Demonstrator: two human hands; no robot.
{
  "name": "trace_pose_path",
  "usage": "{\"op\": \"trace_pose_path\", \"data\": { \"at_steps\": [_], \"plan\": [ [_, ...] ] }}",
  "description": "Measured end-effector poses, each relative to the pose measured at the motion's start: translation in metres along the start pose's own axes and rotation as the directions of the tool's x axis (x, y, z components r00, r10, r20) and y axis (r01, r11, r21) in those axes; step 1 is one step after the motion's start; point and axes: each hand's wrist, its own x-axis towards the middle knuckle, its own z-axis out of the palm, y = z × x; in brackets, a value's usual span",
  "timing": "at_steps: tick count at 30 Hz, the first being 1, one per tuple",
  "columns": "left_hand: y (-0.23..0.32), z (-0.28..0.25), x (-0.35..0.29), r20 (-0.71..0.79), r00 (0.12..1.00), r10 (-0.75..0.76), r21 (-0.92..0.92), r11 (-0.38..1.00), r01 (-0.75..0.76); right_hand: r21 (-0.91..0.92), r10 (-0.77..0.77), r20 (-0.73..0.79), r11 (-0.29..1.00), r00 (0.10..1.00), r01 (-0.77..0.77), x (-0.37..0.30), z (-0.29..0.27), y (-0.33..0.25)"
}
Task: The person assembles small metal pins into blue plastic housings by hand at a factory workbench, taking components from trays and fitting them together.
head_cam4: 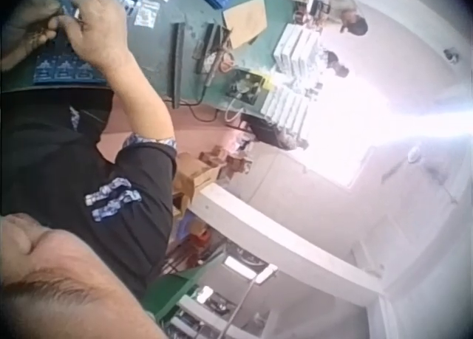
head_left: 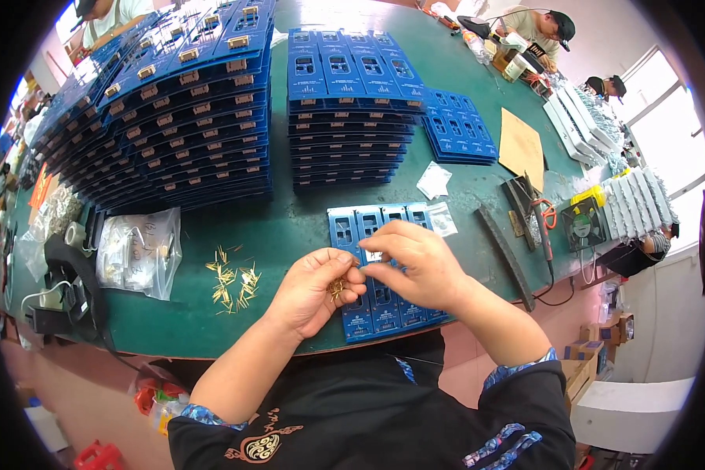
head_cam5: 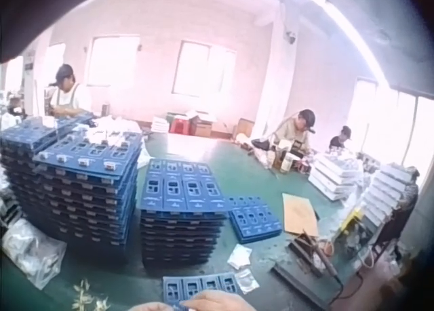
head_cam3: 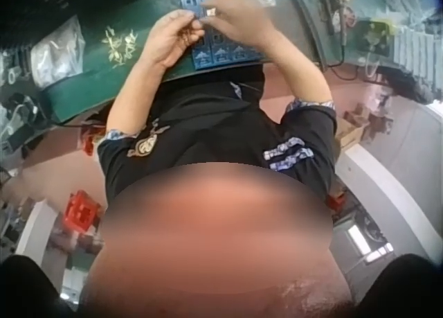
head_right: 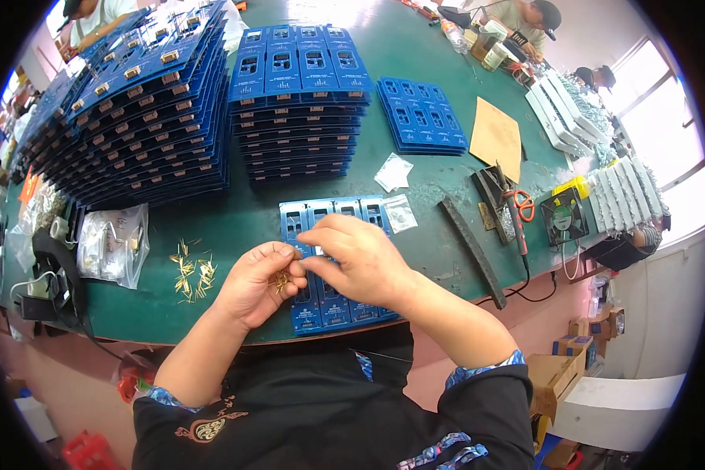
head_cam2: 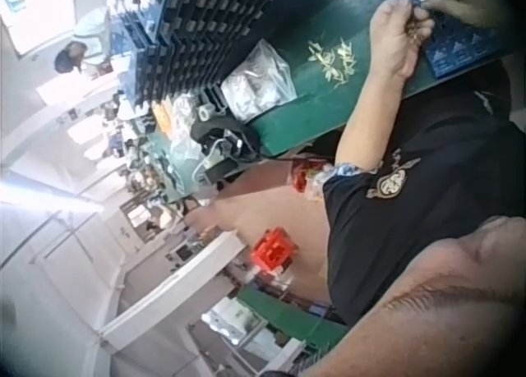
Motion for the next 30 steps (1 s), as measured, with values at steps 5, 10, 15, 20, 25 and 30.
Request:
{"op": "trace_pose_path", "data": {
  "at_steps": [5,10,15,20,25,30],
  "plan": [
    [-0.003,0.011,0.001,-0.070,0.997,0.021,0.081,0.997,-0.016,-0.079,0.050,0.056,0.996,0.997,-0.045,0.005,0.004,-0.005],
    [-0.006,0.018,0.001,-0.081,0.997,0.020,0.136,0.991,-0.008,-0.204,0.065,0.186,0.979,0.980,-0.027,0.001,-0.001,-0.009],
    [0.001,0.024,0.000,-0.146,0.989,0.019,0.182,0.983,0.008,-0.138,0.103,0.056,0.986,0.993,-0.094,-0.018,-0.022,0.030],
    [0.005,0.016,0.003,-0.114,0.993,0.032,0.093,0.995,-0.022,0.488,0.718,0.063,0.584,0.693,-0.649,-0.039,-0.048,0.077],
    [0.004,0.030,0.008,-0.045,0.999,-0.019,0.062,0.998,0.022,0.524,0.761,0.043,0.534,0.647,-0.663,-0.042,-0.041,0.096],
    [-0.001,0.023,0.015,-0.061,0.996,-0.060,0.053,0.997,0.063,0.213,0.651,-0.046,0.748,0.758,-0.629,-0.044,-0.033,0.106]
  ]
}}
